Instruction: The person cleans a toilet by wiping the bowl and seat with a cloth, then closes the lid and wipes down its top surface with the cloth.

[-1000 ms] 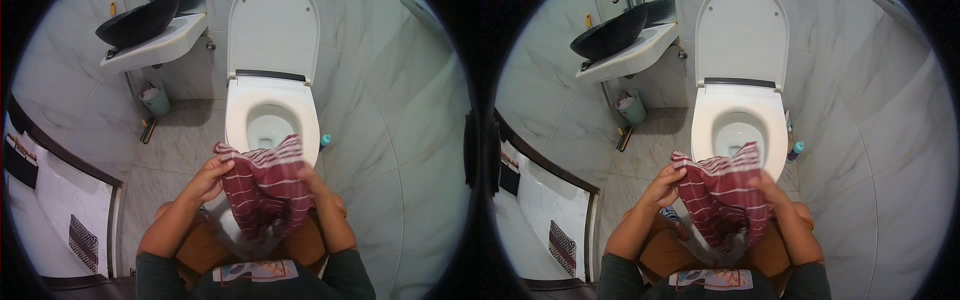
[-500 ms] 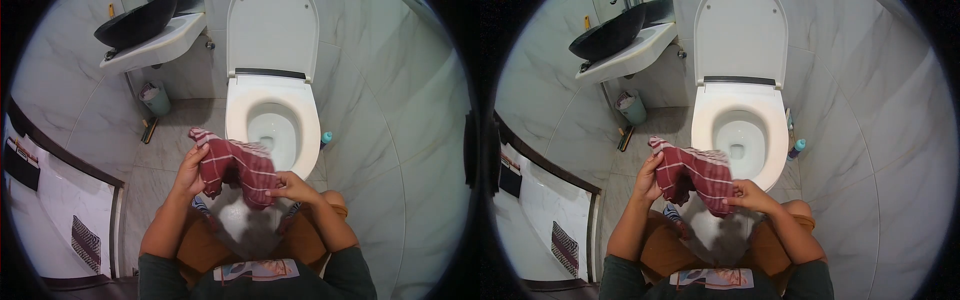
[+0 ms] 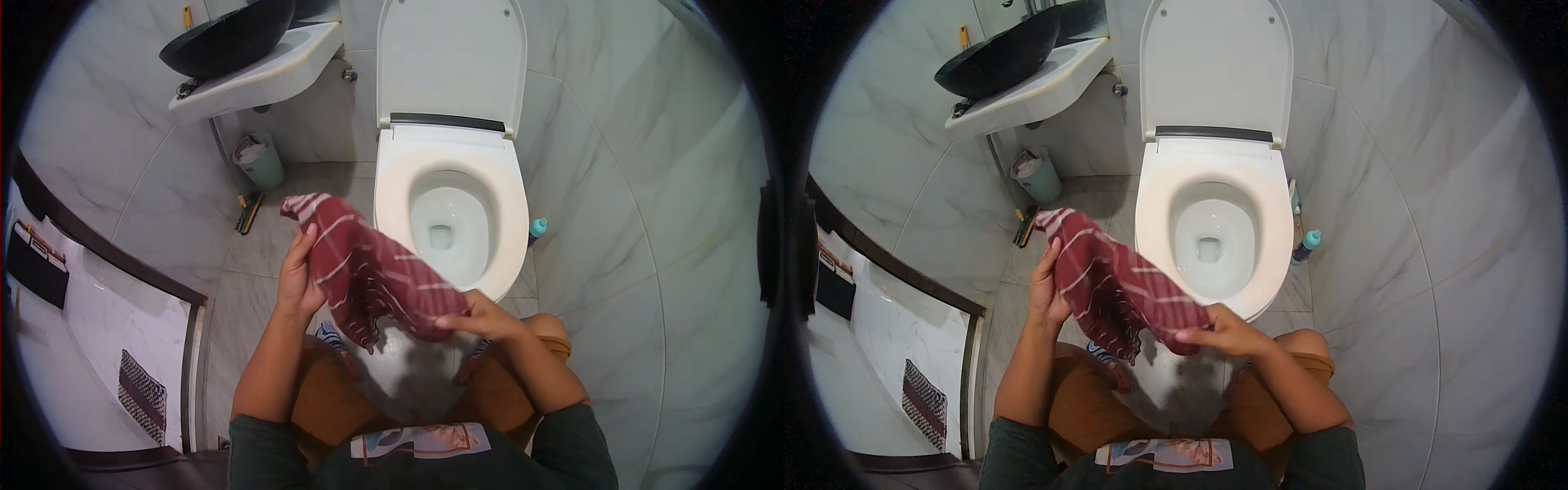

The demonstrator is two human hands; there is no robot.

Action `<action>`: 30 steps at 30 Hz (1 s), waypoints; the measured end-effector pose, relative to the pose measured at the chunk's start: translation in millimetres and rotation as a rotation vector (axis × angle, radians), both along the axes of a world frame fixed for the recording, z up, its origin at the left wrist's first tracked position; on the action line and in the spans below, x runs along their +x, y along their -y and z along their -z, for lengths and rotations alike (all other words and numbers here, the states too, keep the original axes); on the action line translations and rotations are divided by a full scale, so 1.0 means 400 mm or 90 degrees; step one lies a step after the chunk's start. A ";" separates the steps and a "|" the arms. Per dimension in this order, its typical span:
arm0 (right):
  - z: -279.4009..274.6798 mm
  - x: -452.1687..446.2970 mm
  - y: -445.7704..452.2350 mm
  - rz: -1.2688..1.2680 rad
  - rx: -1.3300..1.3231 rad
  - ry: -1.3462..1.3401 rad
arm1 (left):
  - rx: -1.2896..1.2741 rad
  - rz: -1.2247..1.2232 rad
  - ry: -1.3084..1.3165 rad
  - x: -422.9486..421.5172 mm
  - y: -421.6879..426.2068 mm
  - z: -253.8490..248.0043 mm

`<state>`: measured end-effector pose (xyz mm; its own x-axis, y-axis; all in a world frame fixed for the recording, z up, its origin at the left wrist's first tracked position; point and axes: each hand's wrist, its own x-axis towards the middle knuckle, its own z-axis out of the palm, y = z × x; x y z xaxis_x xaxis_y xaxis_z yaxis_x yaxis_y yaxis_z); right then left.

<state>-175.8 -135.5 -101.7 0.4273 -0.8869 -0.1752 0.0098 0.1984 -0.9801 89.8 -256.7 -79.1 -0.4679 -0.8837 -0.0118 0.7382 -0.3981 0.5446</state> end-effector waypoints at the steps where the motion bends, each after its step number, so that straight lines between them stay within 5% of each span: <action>1: -0.022 0.000 -0.004 0.065 0.017 0.111 | 0.006 -0.006 -0.001 0.000 -0.004 -0.003; 5: -0.002 -0.058 0.004 0.206 0.020 0.404 | -0.136 0.147 0.346 -0.038 -0.043 0.015; 8: 0.006 -0.102 0.016 0.324 -0.021 0.451 | -0.198 0.377 0.455 -0.068 -0.068 0.040; 10: -0.009 -0.110 0.000 0.390 0.070 0.572 | -0.193 0.344 0.403 -0.073 -0.085 0.025; 13: -0.012 -0.122 -0.009 0.276 0.043 0.721 | -0.105 0.209 0.166 -0.074 -0.089 0.005; 16: 0.031 -0.137 -0.005 0.270 -0.031 0.676 | -0.293 0.268 0.370 -0.091 -0.092 0.023; 20: 0.028 -0.160 -0.010 0.333 -0.069 0.532 | -0.266 0.211 0.467 -0.095 -0.086 0.059; 24: -0.022 -0.138 -0.001 0.403 -0.100 0.368 | -0.273 0.065 0.392 -0.064 -0.063 0.022; 30: -0.046 -0.098 0.003 0.373 -0.121 0.281 | -0.200 0.054 0.320 -0.058 -0.058 0.023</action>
